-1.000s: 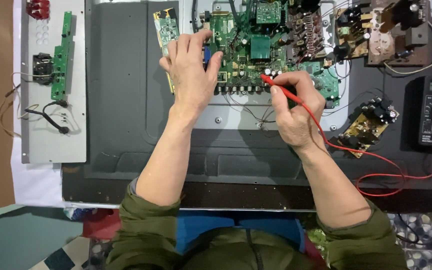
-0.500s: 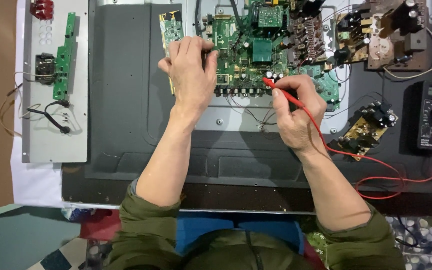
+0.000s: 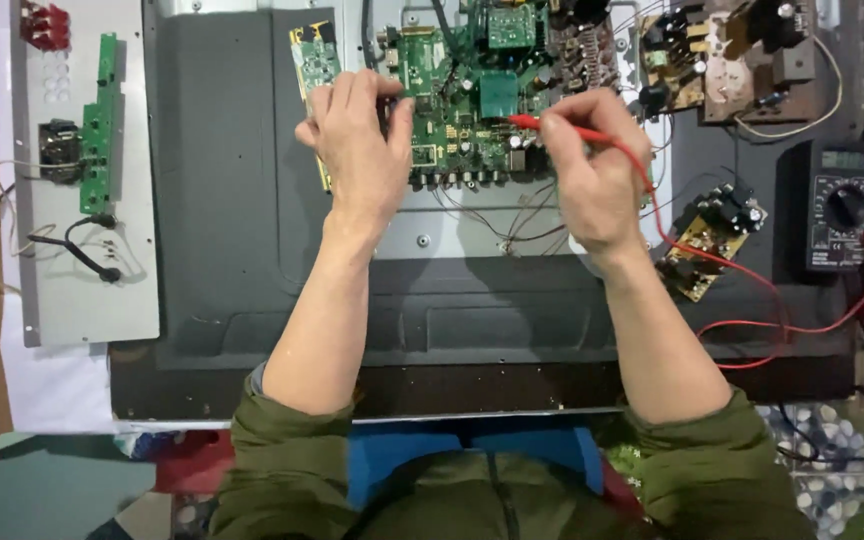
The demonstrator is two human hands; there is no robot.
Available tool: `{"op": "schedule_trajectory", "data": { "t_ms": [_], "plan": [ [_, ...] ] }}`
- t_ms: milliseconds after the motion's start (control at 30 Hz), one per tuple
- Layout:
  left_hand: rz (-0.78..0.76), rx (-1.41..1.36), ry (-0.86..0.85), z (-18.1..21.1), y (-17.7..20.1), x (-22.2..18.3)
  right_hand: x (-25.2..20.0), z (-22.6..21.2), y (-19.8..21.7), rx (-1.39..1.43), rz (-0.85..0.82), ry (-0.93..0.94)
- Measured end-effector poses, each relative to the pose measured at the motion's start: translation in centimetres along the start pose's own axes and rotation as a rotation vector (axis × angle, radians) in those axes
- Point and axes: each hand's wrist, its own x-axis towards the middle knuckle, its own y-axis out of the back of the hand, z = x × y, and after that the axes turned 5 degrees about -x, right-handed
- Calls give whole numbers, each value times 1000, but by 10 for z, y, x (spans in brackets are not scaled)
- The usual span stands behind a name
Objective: Testing electronic components on a television's circuit boards using a digital multimeter.
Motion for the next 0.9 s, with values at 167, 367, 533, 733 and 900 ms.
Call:
{"op": "schedule_trajectory", "data": {
  "t_ms": [167, 367, 533, 733, 900],
  "plan": [
    [6, -5, 10, -2, -2, -2, 1, -4, -8, -43, -7, -32],
    [-11, 11, 5, 2, -2, -2, -5, -3, -8, -62, -79, 130],
    [-25, 16, 9, 4, -2, -3, -6, -12, -7, -114, -87, 203],
    [-45, 22, 6, 4, -3, -3, -4, -11, -3, -97, -123, 237],
    [-53, 36, 22, 4, -3, -4, -5, -11, -4, -129, -126, 284]
  ]
}}
